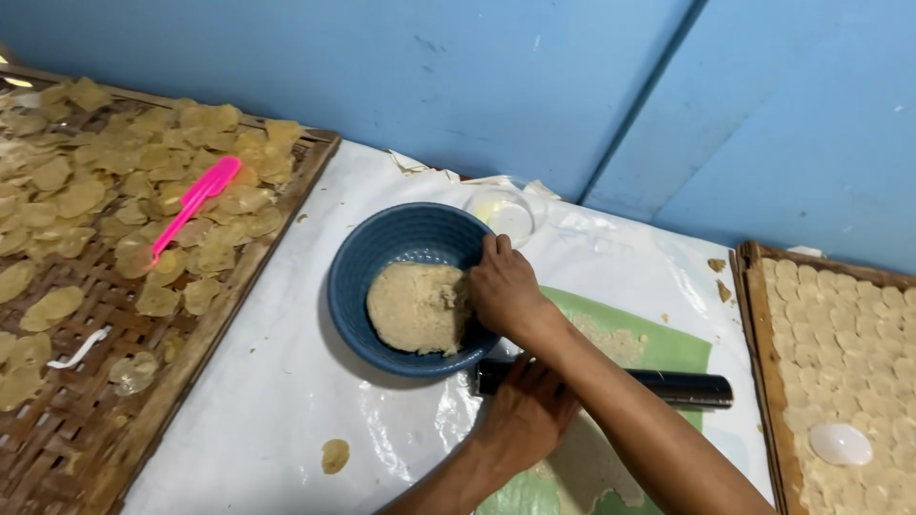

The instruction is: Rolling out dough and cutting it into small circular shapes for crackers.

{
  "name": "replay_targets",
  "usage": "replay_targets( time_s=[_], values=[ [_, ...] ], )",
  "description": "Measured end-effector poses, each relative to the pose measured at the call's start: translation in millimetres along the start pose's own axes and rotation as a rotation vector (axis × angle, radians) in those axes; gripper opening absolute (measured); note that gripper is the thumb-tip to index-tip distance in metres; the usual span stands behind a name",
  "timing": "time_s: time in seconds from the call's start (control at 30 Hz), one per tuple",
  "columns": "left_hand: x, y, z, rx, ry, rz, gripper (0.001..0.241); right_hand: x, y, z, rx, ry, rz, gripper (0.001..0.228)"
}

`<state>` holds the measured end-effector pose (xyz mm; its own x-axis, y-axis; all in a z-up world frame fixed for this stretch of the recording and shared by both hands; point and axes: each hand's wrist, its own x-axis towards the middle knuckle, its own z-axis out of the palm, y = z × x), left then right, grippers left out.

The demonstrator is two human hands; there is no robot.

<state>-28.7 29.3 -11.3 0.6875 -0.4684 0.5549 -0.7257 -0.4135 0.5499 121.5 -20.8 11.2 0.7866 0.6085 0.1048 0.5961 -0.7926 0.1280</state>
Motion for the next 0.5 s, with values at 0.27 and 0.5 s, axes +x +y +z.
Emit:
replay_targets(
  time_s=[0.27,0.5],
  values=[
    [0.0,-12.4,17.3,0.095,-0.08,0.03,0.038,4.2,12.9,-4.3,-0.15,-0.011,-0.104,0.028],
    [-4.7,-8.8,15.7,0.131,-0.05,0.027,0.034,-2.3,26.6,-36.7,0.014,-0.254,-0.082,0.037]
  ],
)
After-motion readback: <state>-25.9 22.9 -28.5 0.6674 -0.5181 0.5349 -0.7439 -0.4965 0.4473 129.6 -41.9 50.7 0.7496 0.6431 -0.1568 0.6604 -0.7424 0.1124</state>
